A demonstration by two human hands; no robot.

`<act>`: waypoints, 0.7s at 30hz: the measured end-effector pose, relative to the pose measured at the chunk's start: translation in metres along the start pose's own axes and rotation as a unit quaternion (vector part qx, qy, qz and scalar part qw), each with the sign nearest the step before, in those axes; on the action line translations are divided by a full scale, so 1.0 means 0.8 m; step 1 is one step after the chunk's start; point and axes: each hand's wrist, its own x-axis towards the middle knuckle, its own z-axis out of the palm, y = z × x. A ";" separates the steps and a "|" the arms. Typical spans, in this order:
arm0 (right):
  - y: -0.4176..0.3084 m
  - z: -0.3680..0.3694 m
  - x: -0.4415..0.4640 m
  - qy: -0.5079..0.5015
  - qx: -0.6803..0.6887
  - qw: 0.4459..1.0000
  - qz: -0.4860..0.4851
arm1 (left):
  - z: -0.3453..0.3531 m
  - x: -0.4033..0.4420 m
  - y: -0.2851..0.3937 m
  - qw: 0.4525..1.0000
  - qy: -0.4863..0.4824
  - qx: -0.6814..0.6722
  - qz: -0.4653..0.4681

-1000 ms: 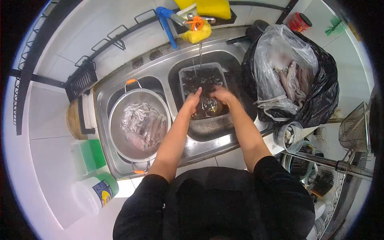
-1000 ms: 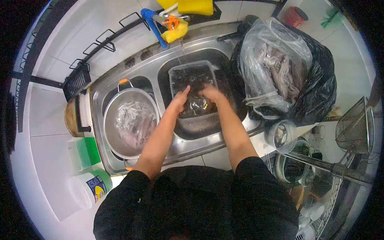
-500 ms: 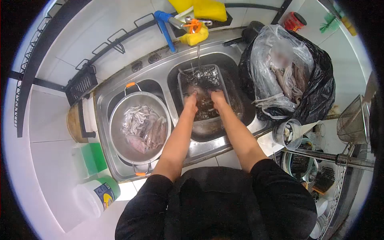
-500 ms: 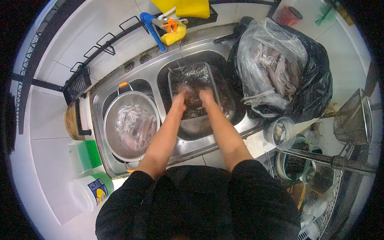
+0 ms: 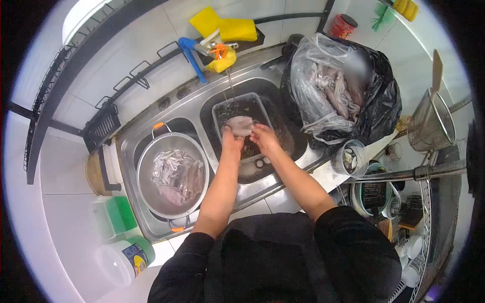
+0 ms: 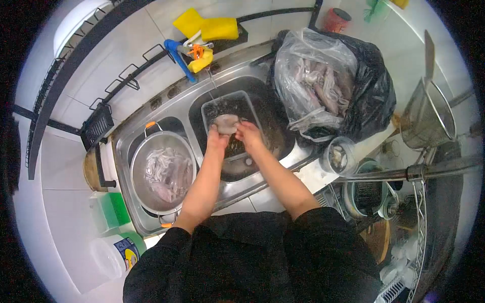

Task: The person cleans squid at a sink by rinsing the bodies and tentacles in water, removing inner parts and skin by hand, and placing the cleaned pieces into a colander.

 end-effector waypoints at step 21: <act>-0.055 0.033 -0.106 -0.217 -0.677 0.586 -0.387 | 0.004 -0.069 0.062 0.985 -0.171 0.034 -0.005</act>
